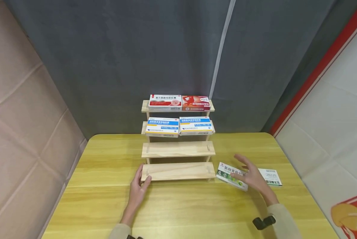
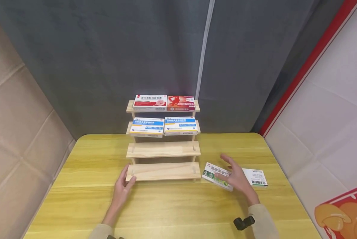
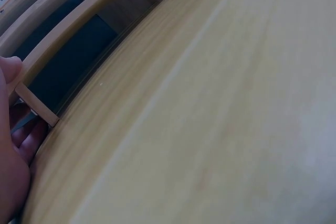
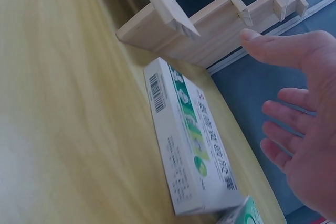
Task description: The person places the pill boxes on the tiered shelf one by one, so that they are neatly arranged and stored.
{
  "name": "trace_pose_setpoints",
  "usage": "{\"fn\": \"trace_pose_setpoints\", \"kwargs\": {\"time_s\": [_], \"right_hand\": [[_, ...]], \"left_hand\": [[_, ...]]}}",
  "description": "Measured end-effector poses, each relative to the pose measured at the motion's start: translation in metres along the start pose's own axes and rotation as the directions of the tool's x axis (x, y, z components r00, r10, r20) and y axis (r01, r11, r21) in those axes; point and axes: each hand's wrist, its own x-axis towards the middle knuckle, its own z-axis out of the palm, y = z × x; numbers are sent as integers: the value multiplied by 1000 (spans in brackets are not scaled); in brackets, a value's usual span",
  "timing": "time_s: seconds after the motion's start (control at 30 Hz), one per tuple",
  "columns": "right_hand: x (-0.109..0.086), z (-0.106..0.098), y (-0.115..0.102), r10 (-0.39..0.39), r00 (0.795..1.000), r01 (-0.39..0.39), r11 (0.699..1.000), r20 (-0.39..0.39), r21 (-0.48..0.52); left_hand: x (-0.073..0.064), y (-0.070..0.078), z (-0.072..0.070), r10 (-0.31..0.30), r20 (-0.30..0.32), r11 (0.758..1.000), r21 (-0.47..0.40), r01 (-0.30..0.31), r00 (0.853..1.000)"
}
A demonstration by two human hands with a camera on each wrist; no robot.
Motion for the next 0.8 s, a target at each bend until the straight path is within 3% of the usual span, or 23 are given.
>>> {"fn": "trace_pose_setpoints", "kwargs": {"time_s": [0.37, 0.8], "right_hand": [[-19, 1, 7, 65, 998, -65, 992, 0, -108], [-33, 7, 19, 126, 992, -126, 984, -10, -129]], "left_hand": [[-1, 3, 0, 5, -1, 1000, -5, -5, 1000], [-1, 2, 0, 9, -5, 1000, 13, -9, 1000]]}}
